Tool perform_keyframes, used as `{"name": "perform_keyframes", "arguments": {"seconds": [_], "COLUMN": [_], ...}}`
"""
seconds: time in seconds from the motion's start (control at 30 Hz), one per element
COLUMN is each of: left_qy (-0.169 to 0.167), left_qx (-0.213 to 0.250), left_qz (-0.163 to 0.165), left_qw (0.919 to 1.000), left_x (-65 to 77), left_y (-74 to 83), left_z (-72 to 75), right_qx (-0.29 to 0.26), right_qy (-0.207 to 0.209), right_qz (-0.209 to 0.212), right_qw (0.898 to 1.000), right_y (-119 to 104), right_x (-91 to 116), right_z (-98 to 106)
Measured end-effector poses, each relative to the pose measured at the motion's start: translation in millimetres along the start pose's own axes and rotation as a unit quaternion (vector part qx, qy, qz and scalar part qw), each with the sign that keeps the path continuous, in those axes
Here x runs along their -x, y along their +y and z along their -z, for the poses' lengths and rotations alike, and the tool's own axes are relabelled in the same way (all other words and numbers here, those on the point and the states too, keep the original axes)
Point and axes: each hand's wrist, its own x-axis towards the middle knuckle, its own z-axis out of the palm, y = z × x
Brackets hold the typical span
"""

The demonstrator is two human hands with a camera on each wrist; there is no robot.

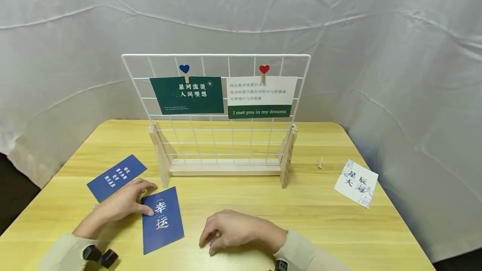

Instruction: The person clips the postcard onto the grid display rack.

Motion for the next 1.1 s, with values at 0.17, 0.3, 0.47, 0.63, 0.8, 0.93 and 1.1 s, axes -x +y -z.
{"name": "perform_keyframes", "arguments": {"seconds": [0.17,0.3,0.47,0.63,0.8,0.93,1.1], "left_qy": [-0.003,-0.008,-0.011,-0.008,-0.009,-0.007,0.005], "left_qx": [0.002,0.006,0.008,0.009,0.015,0.013,-0.004], "left_qz": [0.018,0.028,0.024,0.018,0.019,0.021,0.02], "left_qw": [0.9998,0.9996,0.9996,0.9998,0.9997,0.9997,0.9998], "left_x": [0.8,0.1,-0.8,-1.4,-0.2,2.3,3.6], "left_y": [2.7,5.5,6.8,7.2,7.0,6.0,6.8], "left_z": [2.4,3.0,2.1,0.9,-1.0,-1.5,0.0], "right_qx": [0.005,0.009,0.026,0.028,0.029,0.015,-0.001], "right_qy": [-0.002,-0.002,-0.006,-0.01,-0.009,-0.007,-0.004], "right_qz": [-0.01,-0.017,-0.007,-0.01,-0.021,-0.037,-0.049], "right_qw": [1.0,1.0,1.0,1.0,0.999,0.999,0.999], "right_y": [-2.0,-2.2,-0.9,-1.6,-2.5,-0.7,0.7], "right_x": [-2.3,-2.4,-0.8,1.0,4.5,8.9,12.3], "right_z": [0.1,0.3,0.4,1.4,3.2,4.4,7.2]}}
